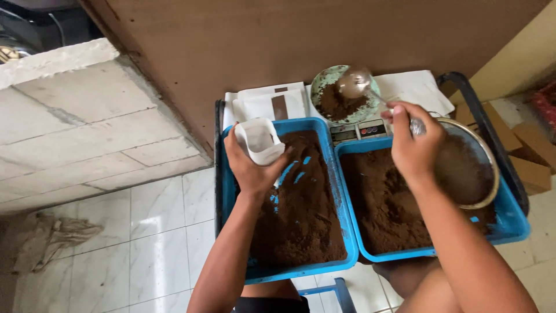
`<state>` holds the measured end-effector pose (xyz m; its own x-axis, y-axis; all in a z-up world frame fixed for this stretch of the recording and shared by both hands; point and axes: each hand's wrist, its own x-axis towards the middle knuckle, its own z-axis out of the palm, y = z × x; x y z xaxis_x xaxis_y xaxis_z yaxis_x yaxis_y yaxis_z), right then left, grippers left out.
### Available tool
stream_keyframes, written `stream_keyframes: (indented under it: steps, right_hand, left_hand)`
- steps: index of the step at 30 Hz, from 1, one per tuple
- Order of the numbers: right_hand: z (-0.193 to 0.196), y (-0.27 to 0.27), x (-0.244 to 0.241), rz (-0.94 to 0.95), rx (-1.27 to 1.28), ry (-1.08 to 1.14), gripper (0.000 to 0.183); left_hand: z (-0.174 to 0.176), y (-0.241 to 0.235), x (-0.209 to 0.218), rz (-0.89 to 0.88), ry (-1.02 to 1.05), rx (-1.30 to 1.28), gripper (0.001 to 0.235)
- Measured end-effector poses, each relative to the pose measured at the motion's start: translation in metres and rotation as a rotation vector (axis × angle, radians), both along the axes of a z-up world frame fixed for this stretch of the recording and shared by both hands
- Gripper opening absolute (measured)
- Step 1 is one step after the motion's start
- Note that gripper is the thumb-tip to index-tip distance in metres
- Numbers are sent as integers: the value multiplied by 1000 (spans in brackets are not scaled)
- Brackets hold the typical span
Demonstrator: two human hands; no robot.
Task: The person scoops coffee grounds from blue bins into a white bag using a spoon, places the bag on a digital scale to check the weight, and folds the top of the bag closed.
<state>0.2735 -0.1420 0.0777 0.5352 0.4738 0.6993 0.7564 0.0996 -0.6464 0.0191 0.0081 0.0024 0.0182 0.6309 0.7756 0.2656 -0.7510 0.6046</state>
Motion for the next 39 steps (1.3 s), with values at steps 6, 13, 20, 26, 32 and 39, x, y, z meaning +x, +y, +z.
stream_keyframes:
  steps: [6,13,20,26,32,39]
  right_hand:
    - [-38,9,41,-168,-99,-207,13]
    - [-87,29,73,-407,-277,-717,11]
    - [-57,40,33,-256,-389,-688,20]
    - [-64,54,59,-248,-320,-707,14]
    - [-77,65,81,-185,-317,-609,14]
    - [-80,65,83,-149,-355,-624,16]
  left_hand:
    - [4,-1,-1,-29,4,-34,114]
    - [-4,1,0,1,12,-35,117]
    - [-1,1,-2,-19,9,-50,116]
    - [-2,2,-2,-3,3,-51,116]
    - [2,1,-1,-12,3,-59,115]
    - [4,0,-1,-15,31,-46,113]
